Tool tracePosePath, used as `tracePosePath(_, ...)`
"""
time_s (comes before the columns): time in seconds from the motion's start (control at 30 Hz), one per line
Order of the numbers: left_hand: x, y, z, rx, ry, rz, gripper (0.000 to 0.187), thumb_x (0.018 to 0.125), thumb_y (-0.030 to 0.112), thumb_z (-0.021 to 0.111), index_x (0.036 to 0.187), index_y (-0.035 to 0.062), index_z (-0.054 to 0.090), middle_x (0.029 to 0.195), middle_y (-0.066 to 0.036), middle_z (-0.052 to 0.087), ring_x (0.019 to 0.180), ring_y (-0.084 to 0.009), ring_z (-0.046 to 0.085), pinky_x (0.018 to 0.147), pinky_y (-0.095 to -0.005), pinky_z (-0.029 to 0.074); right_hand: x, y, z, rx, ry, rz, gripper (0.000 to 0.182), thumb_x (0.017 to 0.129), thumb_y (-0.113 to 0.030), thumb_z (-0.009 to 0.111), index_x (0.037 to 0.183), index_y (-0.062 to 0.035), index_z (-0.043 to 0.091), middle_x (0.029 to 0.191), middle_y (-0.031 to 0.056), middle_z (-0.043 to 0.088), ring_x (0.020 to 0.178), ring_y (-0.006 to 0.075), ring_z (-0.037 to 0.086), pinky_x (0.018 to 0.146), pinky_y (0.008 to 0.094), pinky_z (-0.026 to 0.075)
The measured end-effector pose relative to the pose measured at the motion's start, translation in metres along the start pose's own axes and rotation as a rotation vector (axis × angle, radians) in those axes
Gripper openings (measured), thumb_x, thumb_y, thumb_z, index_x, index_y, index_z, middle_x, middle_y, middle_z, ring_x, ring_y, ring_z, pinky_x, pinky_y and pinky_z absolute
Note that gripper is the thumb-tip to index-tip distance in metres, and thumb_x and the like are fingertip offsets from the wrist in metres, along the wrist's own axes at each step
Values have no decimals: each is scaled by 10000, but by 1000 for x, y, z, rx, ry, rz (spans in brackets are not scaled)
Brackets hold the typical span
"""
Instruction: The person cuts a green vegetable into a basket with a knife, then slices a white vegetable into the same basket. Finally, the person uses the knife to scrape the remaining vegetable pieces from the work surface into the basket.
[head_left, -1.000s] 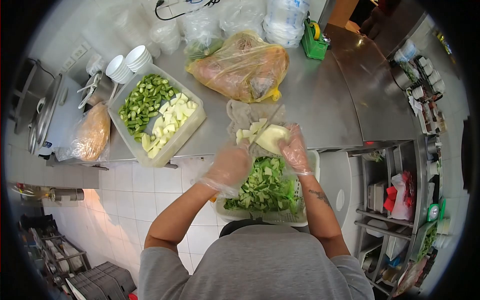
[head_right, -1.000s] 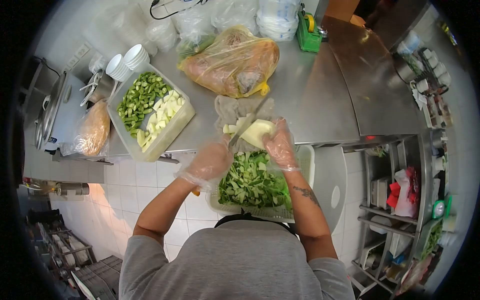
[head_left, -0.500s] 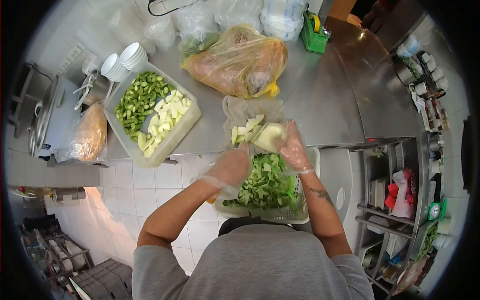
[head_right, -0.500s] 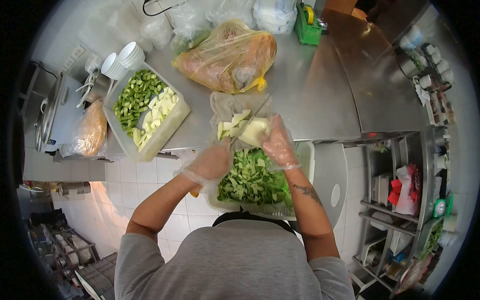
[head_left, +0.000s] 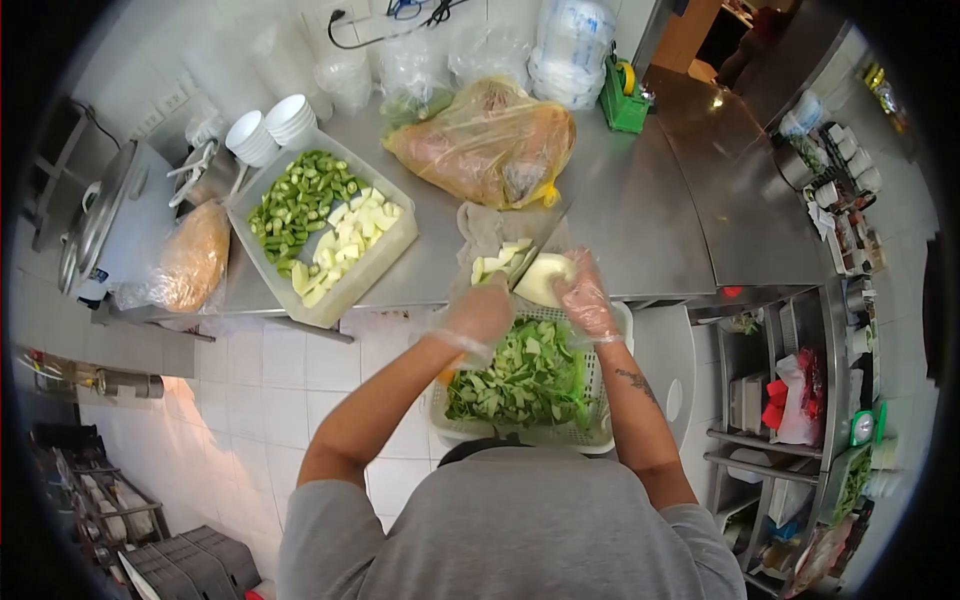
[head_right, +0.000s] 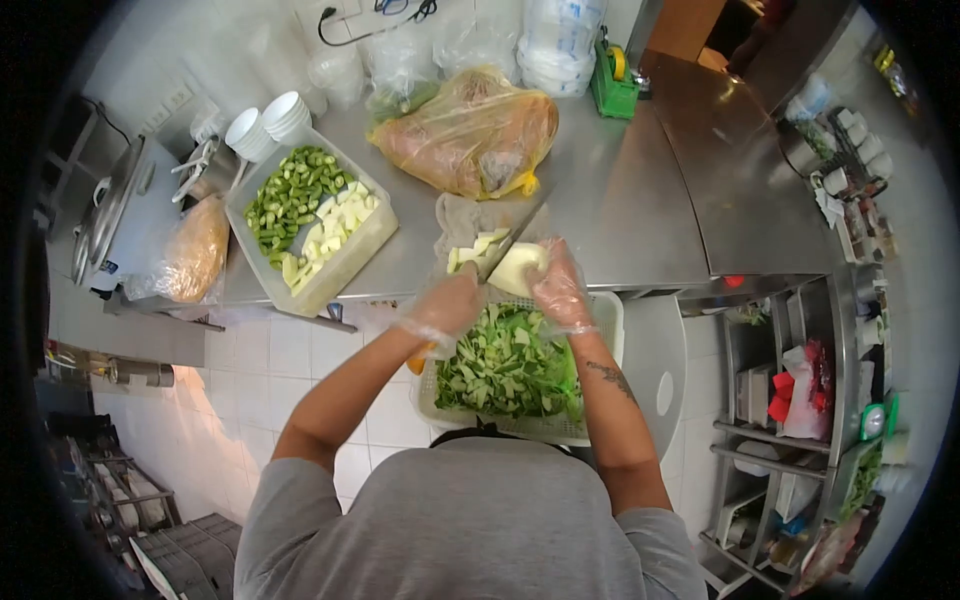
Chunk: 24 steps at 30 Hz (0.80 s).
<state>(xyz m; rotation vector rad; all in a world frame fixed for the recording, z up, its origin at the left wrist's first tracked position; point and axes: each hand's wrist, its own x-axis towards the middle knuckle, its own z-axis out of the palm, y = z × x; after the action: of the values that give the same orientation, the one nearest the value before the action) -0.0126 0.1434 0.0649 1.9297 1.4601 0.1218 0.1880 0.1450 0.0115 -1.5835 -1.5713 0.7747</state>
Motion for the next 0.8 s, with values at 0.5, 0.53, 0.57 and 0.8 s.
tracePosePath(0.5,-29,-34,-10,75,242,176,380,897,185,550,1242,151,394,728,-197,616,716,-388,626,668,-475,483,-2,-10,-19,-234,587,-183,512,918,-315,589,1274,36,477,1188,211,549,1070,354,520,945,450,410)
tracePosePath(0.53,-32,-30,-15,-10,199,172,387,899,187,546,1254,155,395,714,-189,608,698,-371,624,665,-461,482,-7,-21,-18,37,519,-135,503,923,-322,586,1262,36,486,1190,193,552,1062,332,526,938,434,417)
tracePosePath(0.57,-36,-25,-22,-95,156,167,393,902,188,542,1266,159,396,700,-181,599,679,-354,621,662,-448,481,-11,-35,-15,307,444,-85,495,927,-328,583,1250,36,495,1191,176,554,1054,310,531,932,418,424)
tracePosePath(0.8,-22,-27,-25,-736,-72,283,536,914,217,560,1377,41,355,865,-102,598,796,-185,587,722,-246,451,14,-68,18,1722,-290,372,384,963,-356,533,1155,-25,551,1079,83,590,929,225,586,834,347,467)
